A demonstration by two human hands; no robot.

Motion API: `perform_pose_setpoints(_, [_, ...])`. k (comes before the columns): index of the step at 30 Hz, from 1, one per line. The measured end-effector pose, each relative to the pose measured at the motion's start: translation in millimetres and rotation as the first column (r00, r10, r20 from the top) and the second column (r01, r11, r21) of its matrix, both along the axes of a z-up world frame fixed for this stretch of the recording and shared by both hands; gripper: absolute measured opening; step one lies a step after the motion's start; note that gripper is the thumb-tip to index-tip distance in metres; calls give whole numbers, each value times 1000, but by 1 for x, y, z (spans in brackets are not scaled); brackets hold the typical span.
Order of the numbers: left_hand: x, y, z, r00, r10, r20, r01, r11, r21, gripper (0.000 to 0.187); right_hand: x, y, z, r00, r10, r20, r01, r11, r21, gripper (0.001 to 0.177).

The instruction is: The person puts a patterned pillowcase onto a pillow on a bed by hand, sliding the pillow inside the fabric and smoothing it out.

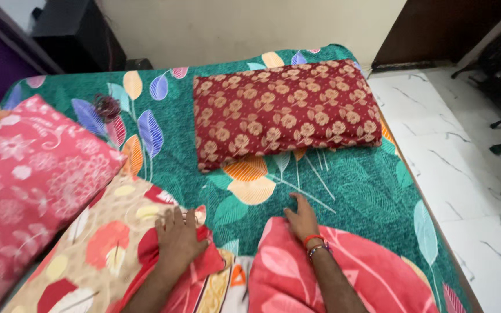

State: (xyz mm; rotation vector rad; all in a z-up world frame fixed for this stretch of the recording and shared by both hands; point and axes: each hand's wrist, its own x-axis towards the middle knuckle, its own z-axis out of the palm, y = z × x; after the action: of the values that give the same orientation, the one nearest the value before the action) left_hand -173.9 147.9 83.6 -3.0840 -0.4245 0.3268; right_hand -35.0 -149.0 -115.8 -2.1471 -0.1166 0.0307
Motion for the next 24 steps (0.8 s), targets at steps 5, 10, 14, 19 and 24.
perform_pose_setpoints(5, [-26,25,-47,967,-114,228,121,993,-16,96,-44,10,27,968,182,171,-166,980,-107,49])
perform_pose_setpoints(10, [-4,87,-64,960,78,270,-7,967,-255,83,-69,15,39,948,267,176,-229,951,-209,44])
perform_pose_setpoints(14, [-17,151,-44,988,26,154,27,942,-335,100,-67,14,38,951,276,141,-242,946,-217,42])
perform_pose_setpoints(19, [-102,126,-60,970,10,243,60,959,-277,97,-64,17,42,963,252,99,-215,934,-284,41])
perform_pose_setpoints(24, [-148,144,-81,922,152,357,-30,945,-325,59,-68,16,47,964,247,98,-213,938,-274,41])
